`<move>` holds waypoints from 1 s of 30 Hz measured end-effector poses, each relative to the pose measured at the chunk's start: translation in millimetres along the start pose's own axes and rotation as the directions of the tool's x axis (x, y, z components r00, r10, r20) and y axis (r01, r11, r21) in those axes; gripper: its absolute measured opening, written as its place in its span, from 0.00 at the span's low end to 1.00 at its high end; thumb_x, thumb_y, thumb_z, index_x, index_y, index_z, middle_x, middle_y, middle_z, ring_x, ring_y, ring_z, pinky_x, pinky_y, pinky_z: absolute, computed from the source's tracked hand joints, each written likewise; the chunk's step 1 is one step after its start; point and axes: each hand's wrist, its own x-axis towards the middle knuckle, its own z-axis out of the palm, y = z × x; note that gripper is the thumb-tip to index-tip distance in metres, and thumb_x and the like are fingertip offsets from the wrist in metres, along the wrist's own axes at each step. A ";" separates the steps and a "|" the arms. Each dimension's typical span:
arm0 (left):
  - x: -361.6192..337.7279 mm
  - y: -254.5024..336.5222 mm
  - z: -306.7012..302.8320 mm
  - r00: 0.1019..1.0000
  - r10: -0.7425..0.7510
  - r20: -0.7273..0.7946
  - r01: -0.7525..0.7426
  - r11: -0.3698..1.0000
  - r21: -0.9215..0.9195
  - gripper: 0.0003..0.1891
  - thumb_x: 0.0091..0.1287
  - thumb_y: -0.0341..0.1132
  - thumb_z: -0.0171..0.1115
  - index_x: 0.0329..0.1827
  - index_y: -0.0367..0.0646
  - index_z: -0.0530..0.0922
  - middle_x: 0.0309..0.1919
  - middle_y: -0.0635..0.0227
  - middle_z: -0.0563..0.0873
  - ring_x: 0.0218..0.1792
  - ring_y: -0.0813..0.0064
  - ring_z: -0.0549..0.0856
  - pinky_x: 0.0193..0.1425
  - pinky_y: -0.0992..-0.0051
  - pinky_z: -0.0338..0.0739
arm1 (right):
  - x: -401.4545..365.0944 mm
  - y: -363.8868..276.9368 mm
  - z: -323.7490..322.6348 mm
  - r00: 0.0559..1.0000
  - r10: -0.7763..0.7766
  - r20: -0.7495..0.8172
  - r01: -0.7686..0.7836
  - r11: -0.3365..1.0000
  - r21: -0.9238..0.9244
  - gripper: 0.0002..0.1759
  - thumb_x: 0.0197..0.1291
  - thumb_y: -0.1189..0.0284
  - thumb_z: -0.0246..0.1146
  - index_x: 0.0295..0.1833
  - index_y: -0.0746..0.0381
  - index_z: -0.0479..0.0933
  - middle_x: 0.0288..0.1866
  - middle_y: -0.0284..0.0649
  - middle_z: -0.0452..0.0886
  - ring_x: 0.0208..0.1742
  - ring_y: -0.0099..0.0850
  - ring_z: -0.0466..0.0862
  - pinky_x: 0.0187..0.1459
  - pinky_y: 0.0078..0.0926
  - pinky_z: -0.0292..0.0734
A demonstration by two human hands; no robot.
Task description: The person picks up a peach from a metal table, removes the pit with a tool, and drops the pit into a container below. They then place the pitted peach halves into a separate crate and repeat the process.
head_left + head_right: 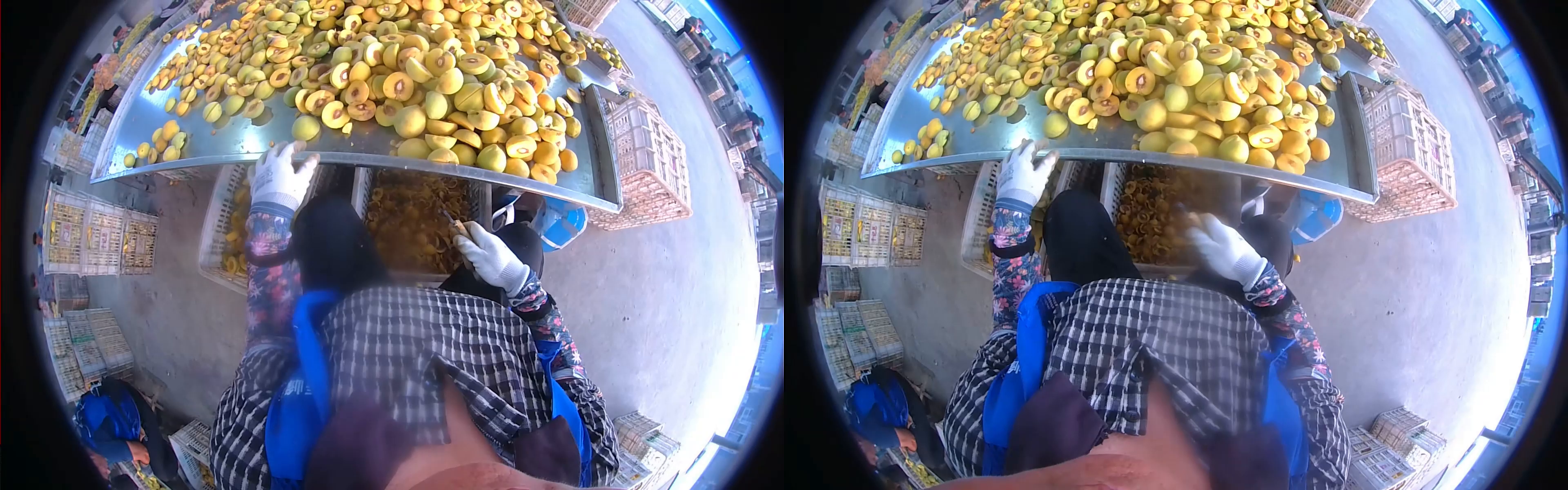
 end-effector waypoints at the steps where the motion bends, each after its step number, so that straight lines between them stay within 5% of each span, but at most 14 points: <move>1: 6.0 -0.8 2.6 0.997 0.046 -0.055 -0.046 0.999 -0.007 0.23 0.65 0.49 0.62 0.57 0.45 0.78 0.52 0.54 0.82 0.51 0.59 0.83 0.56 0.65 0.75 | 1.1 -4.0 -1.3 0.999 0.031 0.018 -0.032 0.999 0.030 0.17 0.71 0.63 0.54 0.55 0.65 0.69 0.30 0.43 0.76 0.31 0.32 0.79 0.36 0.29 0.75; 3: 28.1 23.1 18.0 0.997 0.079 0.026 -0.063 0.924 -0.377 0.26 0.62 0.51 0.63 0.58 0.46 0.77 0.54 0.55 0.81 0.58 0.56 0.78 0.61 0.61 0.72 | 5.5 -6.0 4.9 0.998 -0.059 -0.036 0.058 0.998 -0.030 0.17 0.70 0.64 0.55 0.55 0.66 0.69 0.32 0.44 0.77 0.35 0.33 0.80 0.41 0.31 0.75; 5: 51.9 60.6 42.6 0.981 0.160 0.112 -0.089 0.876 -0.474 0.28 0.61 0.50 0.64 0.61 0.46 0.74 0.58 0.54 0.79 0.59 0.55 0.77 0.63 0.61 0.72 | 13.1 -1.6 12.6 0.990 -0.136 -0.025 0.136 0.991 -0.009 0.16 0.71 0.65 0.54 0.55 0.66 0.69 0.33 0.42 0.78 0.35 0.30 0.79 0.40 0.29 0.74; 7: 69.6 98.3 65.3 0.959 0.250 0.133 -0.185 0.908 -0.375 0.32 0.60 0.51 0.65 0.66 0.48 0.70 0.59 0.51 0.77 0.59 0.55 0.78 0.62 0.60 0.73 | 17.5 2.0 18.1 0.982 -0.188 -0.005 0.188 0.982 0.011 0.16 0.71 0.65 0.54 0.55 0.67 0.69 0.33 0.41 0.79 0.36 0.29 0.78 0.41 0.29 0.74; 10: 88.3 135.3 86.0 0.931 0.175 0.320 -0.127 0.978 -0.165 0.38 0.57 0.50 0.67 0.69 0.47 0.64 0.64 0.49 0.71 0.58 0.50 0.78 0.62 0.57 0.73 | 13.7 -1.2 18.8 0.988 -0.156 0.011 0.156 0.988 0.022 0.16 0.71 0.64 0.53 0.54 0.67 0.69 0.34 0.39 0.79 0.33 0.27 0.77 0.37 0.25 0.74; 15: 100.7 127.9 85.1 0.951 0.191 0.241 -0.110 0.944 -0.312 0.26 0.58 0.43 0.66 0.59 0.43 0.74 0.51 0.53 0.82 0.51 0.57 0.83 0.57 0.63 0.77 | 1.4 -10.8 14.5 0.998 -0.027 0.049 0.024 0.997 0.068 0.16 0.72 0.63 0.53 0.54 0.65 0.69 0.31 0.35 0.77 0.24 0.21 0.73 0.27 0.21 0.70; 18: 102.5 99.5 97.8 0.991 0.089 0.095 -0.007 0.767 -0.642 0.17 0.60 0.33 0.65 0.52 0.39 0.79 0.44 0.58 0.87 0.45 0.66 0.86 0.53 0.72 0.79 | 7.6 0.2 14.0 0.958 -0.286 -0.001 0.286 0.958 0.039 0.14 0.72 0.63 0.53 0.52 0.63 0.70 0.29 0.31 0.74 0.23 0.19 0.71 0.24 0.20 0.67; 19: 95.5 96.9 86.4 0.994 0.105 0.033 -0.070 0.830 -0.553 0.16 0.62 0.33 0.63 0.52 0.39 0.79 0.44 0.58 0.87 0.45 0.67 0.87 0.52 0.72 0.79 | 12.4 -0.2 16.1 0.953 -0.302 -0.031 0.304 0.947 0.103 0.14 0.72 0.63 0.53 0.52 0.62 0.70 0.28 0.30 0.73 0.22 0.18 0.70 0.23 0.19 0.66; 21: 86.9 82.6 89.9 0.976 0.167 0.138 -0.053 0.802 -0.595 0.15 0.64 0.35 0.61 0.51 0.39 0.80 0.45 0.57 0.87 0.46 0.66 0.86 0.53 0.71 0.78 | 20.6 -11.4 16.8 0.971 -0.234 -0.056 0.241 0.939 0.244 0.13 0.72 0.62 0.52 0.52 0.61 0.69 0.25 0.28 0.71 0.20 0.17 0.68 0.21 0.17 0.63; 24: 78.2 84.0 86.9 0.973 0.098 0.209 0.017 0.871 -0.492 0.19 0.65 0.47 0.58 0.51 0.44 0.80 0.47 0.52 0.85 0.51 0.57 0.83 0.58 0.63 0.76 | 25.3 -41.7 6.1 0.999 -0.029 0.036 0.012 0.914 0.405 0.14 0.72 0.64 0.52 0.55 0.61 0.68 0.31 0.30 0.72 0.25 0.18 0.71 0.28 0.17 0.67; 25: 78.7 87.6 83.9 0.968 0.035 0.249 0.071 0.911 -0.406 0.21 0.65 0.50 0.57 0.53 0.44 0.79 0.48 0.51 0.84 0.53 0.56 0.82 0.59 0.62 0.75 | 27.8 -44.3 4.7 0.998 -0.008 0.066 -0.023 0.888 0.459 0.15 0.72 0.67 0.52 0.59 0.62 0.68 0.39 0.32 0.75 0.33 0.19 0.74 0.36 0.20 0.72; 27: 83.3 95.6 78.4 0.945 -0.096 0.314 0.171 0.961 -0.220 0.26 0.66 0.56 0.55 0.55 0.43 0.77 0.51 0.49 0.83 0.55 0.54 0.81 0.61 0.61 0.74 | 30.7 -44.7 6.8 0.998 -0.016 0.060 -0.016 0.867 0.498 0.14 0.72 0.66 0.52 0.58 0.61 0.68 0.38 0.32 0.74 0.33 0.19 0.74 0.35 0.19 0.71; 28: 88.9 93.9 80.8 0.910 -0.115 0.399 0.203 0.962 -0.185 0.36 0.63 0.63 0.54 0.61 0.41 0.73 0.56 0.48 0.81 0.58 0.53 0.79 0.63 0.61 0.72 | 30.6 -41.3 10.5 0.999 -0.042 0.024 0.025 0.876 0.482 0.13 0.72 0.63 0.52 0.53 0.59 0.68 0.29 0.29 0.71 0.24 0.18 0.70 0.26 0.16 0.66; 30: 95.7 96.3 75.9 0.845 -0.015 0.534 0.173 0.953 -0.247 0.38 0.61 0.64 0.57 0.63 0.39 0.71 0.56 0.46 0.80 0.58 0.53 0.80 0.63 0.62 0.72 | 28.1 -40.9 12.5 0.999 -0.052 0.009 0.040 0.859 0.510 0.12 0.72 0.60 0.51 0.49 0.57 0.68 0.21 0.27 0.68 0.16 0.17 0.66 0.17 0.13 0.60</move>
